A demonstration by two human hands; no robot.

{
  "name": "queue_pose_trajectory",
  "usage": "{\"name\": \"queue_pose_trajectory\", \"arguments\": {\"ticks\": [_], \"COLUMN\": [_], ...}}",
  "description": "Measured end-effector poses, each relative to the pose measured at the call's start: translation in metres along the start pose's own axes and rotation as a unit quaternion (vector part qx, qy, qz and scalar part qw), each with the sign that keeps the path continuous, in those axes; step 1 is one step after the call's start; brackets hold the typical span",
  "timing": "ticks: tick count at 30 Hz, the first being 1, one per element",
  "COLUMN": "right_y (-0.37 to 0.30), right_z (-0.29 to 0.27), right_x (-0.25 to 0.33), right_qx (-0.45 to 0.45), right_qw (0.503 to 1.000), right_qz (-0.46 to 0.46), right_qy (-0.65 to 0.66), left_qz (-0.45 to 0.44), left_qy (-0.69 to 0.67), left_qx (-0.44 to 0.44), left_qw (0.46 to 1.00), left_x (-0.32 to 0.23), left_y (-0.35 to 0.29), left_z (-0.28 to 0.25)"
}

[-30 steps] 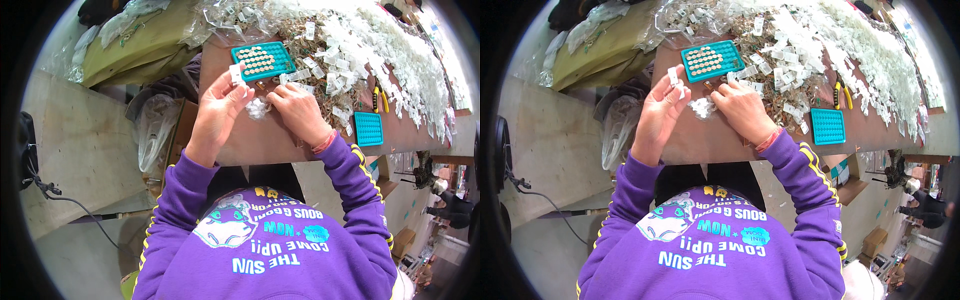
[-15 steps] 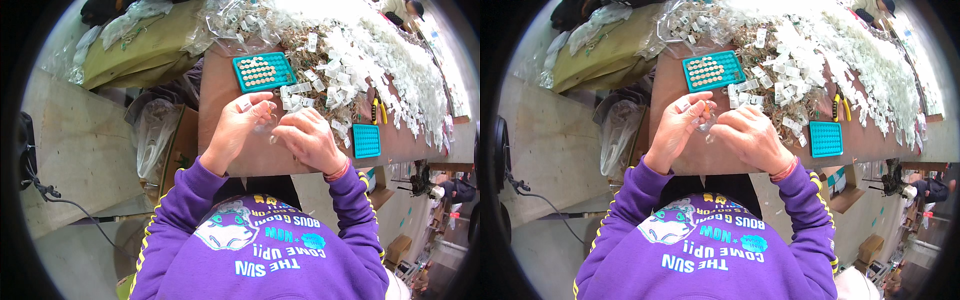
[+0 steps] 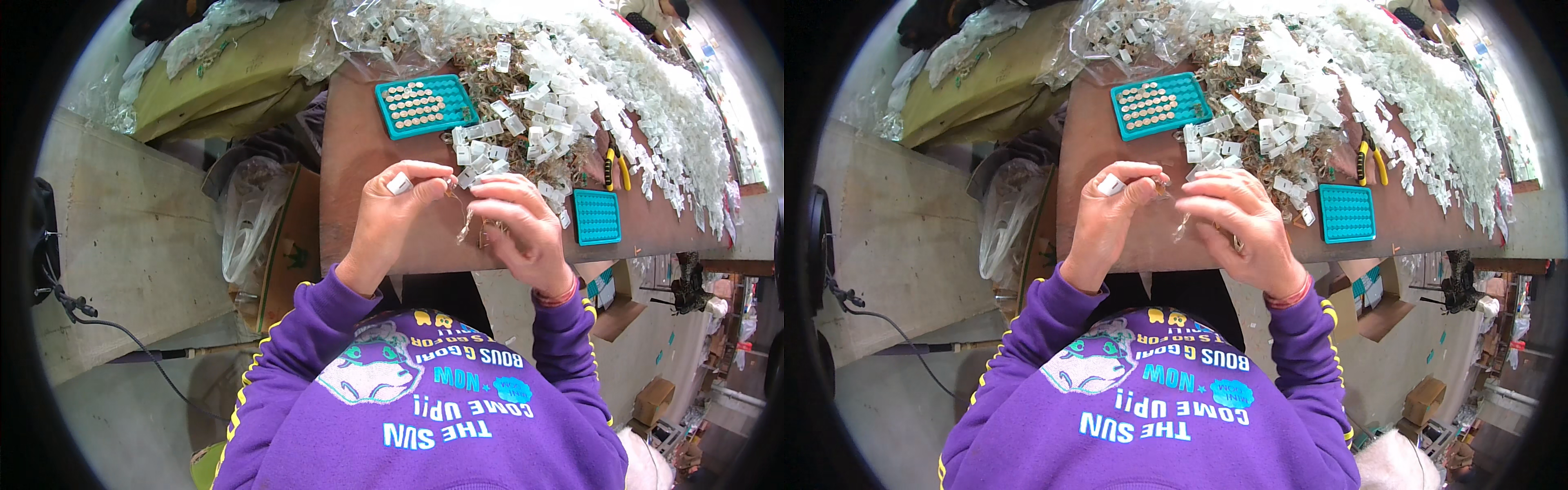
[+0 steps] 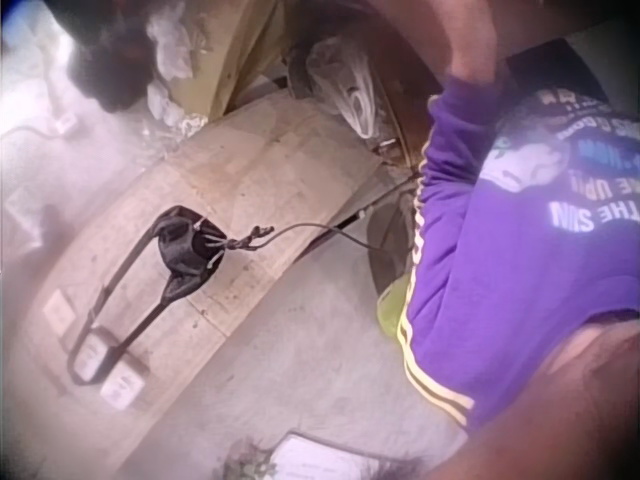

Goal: The person repeatedly picks small white plastic components and metallic parts from a pile on the table, aligns them by hand, and places them into a teal tray. The person continues this cycle throughout the clip, handling items one at a time.

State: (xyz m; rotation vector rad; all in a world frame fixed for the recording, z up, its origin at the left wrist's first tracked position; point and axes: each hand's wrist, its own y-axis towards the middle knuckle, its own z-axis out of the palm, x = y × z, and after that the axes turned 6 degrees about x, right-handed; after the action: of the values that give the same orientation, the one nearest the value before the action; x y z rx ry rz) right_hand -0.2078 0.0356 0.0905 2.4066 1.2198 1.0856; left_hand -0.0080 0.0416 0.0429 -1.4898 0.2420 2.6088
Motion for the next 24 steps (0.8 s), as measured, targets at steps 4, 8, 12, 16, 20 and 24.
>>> {"name": "queue_pose_trajectory", "arguments": {"ticks": [4, 8, 12, 16, 20, 24], "right_y": [-0.006, -0.007, -0.008, -0.006, -0.003, -0.006], "right_z": [0.025, 0.051, 0.057, 0.060, 0.056, 0.037], "right_x": [0.016, 0.022, 0.024, 0.026, 0.022, 0.010], "right_qx": [-0.098, -0.146, -0.152, -0.159, -0.168, -0.160], "right_qw": [0.987, 0.978, 0.976, 0.972, 0.943, 0.760], "right_qz": [0.123, 0.137, 0.147, 0.170, 0.249, 0.361], "right_qy": [-0.022, -0.056, -0.056, -0.041, 0.141, 0.516], "left_qz": [0.015, 0.017, 0.029, 0.035, -0.043, -0.123], "left_qy": [0.044, 0.024, 0.028, 0.026, -0.093, -0.304], "left_qx": [-0.034, -0.076, -0.110, -0.122, -0.092, -0.042], "left_qw": [0.998, 0.997, 0.993, 0.992, 0.990, 0.944], "left_x": [0.006, 0.012, 0.015, 0.018, 0.013, -0.003], "left_y": [-0.005, -0.012, -0.016, -0.017, -0.015, -0.013], "left_z": [0.011, 0.021, 0.026, 0.028, 0.018, 0.001]}}
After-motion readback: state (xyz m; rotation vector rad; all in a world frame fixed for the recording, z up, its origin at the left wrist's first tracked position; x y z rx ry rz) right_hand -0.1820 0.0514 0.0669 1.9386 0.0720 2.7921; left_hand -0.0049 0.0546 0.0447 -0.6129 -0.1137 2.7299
